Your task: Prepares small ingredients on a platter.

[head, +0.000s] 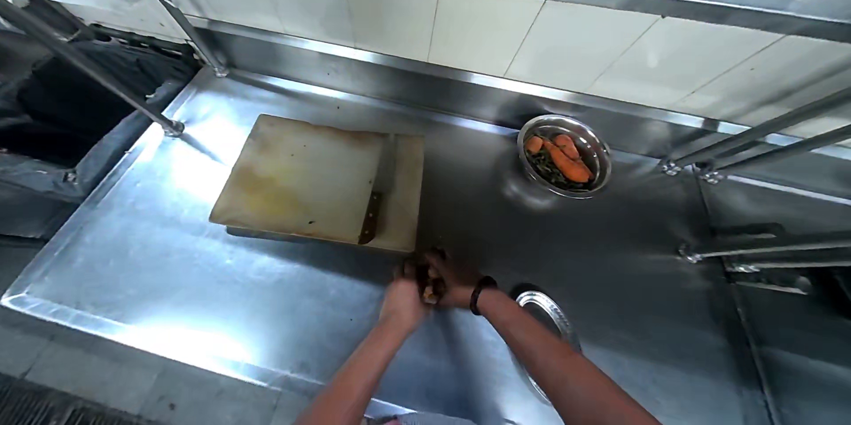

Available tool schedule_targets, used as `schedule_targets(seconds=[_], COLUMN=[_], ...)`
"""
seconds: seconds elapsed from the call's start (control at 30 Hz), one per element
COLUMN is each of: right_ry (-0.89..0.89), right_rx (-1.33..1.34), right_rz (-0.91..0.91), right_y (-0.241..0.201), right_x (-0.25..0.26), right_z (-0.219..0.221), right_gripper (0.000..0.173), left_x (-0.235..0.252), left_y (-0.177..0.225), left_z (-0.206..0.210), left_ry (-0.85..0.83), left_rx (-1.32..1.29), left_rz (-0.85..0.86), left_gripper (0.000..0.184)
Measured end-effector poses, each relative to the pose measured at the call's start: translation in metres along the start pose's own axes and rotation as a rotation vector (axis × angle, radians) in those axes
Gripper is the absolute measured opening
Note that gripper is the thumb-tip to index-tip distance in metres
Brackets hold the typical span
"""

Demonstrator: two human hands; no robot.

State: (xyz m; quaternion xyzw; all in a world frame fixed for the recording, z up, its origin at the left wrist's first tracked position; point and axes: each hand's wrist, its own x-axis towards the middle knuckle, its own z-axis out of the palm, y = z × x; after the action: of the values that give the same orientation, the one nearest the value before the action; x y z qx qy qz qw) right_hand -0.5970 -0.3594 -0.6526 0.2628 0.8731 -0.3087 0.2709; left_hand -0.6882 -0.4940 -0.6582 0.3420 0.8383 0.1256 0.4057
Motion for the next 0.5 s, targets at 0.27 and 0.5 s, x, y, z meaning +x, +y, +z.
schedule_targets(seconds=[0.27,0.5], right_ry=[0.097,0.169], right_rx=[0.236,0.356], right_rz=[-0.002,0.158], right_y=[0.016,0.050], right_x=[-0.026,-0.098], right_z=[0.023,0.034], right_gripper=[0.094,0.079], left_x=[-0.006,-0.027], left_y=[0.008,0.053], left_z=[0.010,0.032], left_ry=[-0.069,-0.227], left_rx=[-0.024,0.037], left_rz=[0.127,0.264], left_gripper=[0.080,0.078])
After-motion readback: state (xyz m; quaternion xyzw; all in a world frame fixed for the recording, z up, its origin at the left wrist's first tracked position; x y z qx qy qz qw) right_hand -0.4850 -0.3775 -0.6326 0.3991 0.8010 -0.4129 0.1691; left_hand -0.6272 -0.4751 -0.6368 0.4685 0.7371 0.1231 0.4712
